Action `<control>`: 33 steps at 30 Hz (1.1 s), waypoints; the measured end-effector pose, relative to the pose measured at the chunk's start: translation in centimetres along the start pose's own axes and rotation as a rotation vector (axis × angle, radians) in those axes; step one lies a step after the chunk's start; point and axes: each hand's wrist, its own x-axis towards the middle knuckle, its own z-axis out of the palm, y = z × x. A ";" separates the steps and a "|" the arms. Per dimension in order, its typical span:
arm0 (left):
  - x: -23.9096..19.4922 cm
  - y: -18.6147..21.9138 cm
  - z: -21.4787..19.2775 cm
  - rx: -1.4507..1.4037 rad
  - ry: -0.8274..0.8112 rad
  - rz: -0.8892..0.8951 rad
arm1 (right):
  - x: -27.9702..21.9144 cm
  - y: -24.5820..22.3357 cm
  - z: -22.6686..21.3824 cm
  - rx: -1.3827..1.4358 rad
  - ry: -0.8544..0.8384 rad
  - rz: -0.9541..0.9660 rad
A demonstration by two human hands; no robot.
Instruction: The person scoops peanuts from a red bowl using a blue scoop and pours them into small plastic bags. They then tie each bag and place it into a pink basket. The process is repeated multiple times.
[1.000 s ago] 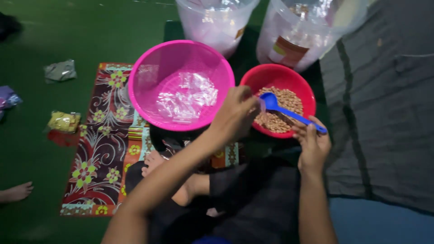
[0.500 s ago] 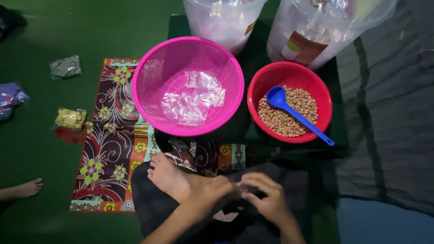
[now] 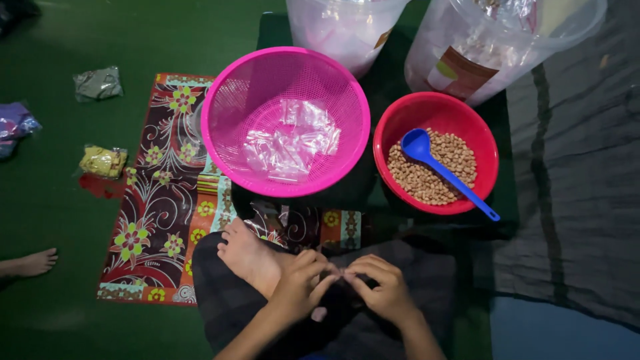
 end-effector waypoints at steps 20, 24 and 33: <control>1.9 -2.3 0.3 -0.122 -0.129 -0.201 | -1.9 2.5 0.4 -0.133 -0.059 0.225; 2.8 -8.6 1.4 -0.060 -0.221 -0.459 | -3.2 6.0 -2.5 0.283 0.360 0.477; 1.5 -21.8 7.0 0.360 -0.567 -0.589 | 7.7 -5.7 -19.8 -0.149 1.028 -0.551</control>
